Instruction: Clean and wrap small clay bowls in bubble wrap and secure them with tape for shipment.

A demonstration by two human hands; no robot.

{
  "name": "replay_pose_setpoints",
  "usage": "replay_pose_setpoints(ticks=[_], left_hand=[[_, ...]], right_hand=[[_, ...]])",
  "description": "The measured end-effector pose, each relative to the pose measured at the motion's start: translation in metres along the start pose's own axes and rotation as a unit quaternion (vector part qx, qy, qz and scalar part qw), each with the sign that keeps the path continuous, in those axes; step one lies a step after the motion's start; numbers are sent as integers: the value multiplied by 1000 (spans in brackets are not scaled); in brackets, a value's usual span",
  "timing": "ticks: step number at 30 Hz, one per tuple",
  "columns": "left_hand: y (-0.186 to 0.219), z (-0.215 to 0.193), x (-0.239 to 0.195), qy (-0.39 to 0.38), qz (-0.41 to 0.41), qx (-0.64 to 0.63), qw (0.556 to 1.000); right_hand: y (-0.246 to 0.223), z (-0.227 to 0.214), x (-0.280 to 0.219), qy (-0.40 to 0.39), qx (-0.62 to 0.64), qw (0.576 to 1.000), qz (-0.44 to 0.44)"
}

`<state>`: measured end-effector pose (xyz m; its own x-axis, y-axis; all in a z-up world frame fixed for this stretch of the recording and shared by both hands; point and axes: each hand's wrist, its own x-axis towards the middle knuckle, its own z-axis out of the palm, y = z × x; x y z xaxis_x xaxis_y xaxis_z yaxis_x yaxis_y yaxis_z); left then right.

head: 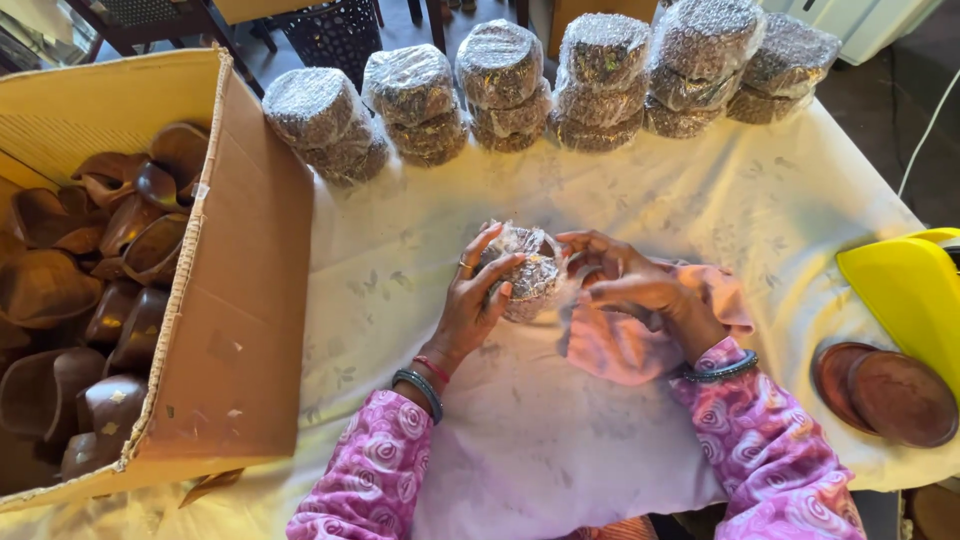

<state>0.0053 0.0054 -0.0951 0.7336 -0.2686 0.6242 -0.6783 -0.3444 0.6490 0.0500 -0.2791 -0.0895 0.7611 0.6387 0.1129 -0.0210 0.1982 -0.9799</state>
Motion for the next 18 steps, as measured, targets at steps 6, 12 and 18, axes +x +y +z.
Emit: replay_pose_setpoints(ticks=[6, 12, 18], left_hand=[[1, 6, -9, 4, -12, -9, 1000], [3, 3, 1, 13, -13, -14, 1000], [1, 5, -2, 16, -16, -17, 1000]], right_hand=[[19, 14, -1, 45, -181, 982, 32], [37, 13, 8, 145, -169, 972, -78], [11, 25, 4, 107, -310, 926, -185]])
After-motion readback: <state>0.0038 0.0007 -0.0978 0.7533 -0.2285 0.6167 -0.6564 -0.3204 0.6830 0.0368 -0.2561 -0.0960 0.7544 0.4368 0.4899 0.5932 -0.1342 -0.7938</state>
